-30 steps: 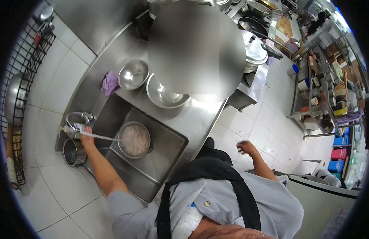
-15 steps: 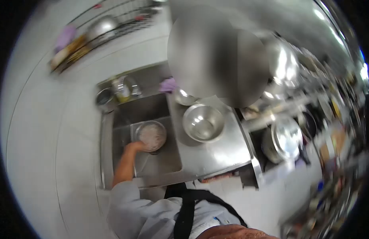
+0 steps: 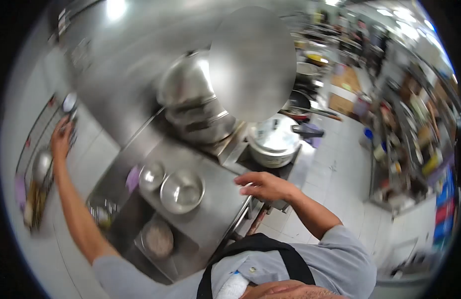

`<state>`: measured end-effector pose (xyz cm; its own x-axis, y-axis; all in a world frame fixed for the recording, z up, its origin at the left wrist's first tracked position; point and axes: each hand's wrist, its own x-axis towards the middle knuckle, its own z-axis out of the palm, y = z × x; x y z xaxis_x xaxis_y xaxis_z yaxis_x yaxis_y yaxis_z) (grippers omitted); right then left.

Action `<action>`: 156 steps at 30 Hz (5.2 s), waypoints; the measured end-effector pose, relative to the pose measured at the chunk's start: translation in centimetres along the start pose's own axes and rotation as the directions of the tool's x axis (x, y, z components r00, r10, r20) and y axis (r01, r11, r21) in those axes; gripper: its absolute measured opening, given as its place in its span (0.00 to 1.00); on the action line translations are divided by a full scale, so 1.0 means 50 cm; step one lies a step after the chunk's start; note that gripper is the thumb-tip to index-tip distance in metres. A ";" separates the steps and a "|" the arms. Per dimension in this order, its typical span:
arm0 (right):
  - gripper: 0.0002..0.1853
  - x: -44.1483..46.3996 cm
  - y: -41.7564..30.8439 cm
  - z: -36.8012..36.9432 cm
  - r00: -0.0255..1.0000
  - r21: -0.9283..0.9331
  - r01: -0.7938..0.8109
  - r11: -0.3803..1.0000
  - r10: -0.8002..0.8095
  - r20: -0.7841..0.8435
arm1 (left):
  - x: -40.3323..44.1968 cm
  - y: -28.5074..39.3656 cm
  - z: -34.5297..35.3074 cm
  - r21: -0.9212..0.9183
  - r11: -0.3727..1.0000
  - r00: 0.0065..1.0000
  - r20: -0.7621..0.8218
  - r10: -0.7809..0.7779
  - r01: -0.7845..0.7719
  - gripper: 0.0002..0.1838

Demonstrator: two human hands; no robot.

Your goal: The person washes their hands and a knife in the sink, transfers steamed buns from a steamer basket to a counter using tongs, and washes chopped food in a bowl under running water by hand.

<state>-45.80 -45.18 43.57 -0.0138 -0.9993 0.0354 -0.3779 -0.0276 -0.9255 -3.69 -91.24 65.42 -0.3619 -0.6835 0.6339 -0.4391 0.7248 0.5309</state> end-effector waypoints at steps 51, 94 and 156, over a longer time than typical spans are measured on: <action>0.17 1.145 -0.078 -0.828 0.759 -0.902 0.431 -0.017 -0.535 0.372 | -0.172 0.349 0.335 -0.438 0.890 0.965 -0.261 0.010 -0.128 0.07; 0.24 0.783 0.004 -1.088 0.907 0.389 0.221 0.894 -0.042 -0.420 | 0.523 0.134 0.834 -0.723 0.688 0.894 -0.259 -0.365 0.071 0.17; 0.23 0.741 0.054 -1.133 0.964 0.551 0.202 0.810 -0.265 0.036 | 0.447 0.359 1.062 -0.807 0.560 0.969 0.244 0.022 0.190 0.15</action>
<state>-99.79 -80.82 63.74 0.1204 -0.9565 0.2656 0.2009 -0.2385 -0.9501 -63.34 -98.08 59.26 -0.5615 -0.6675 0.4890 0.3486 0.3451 0.8714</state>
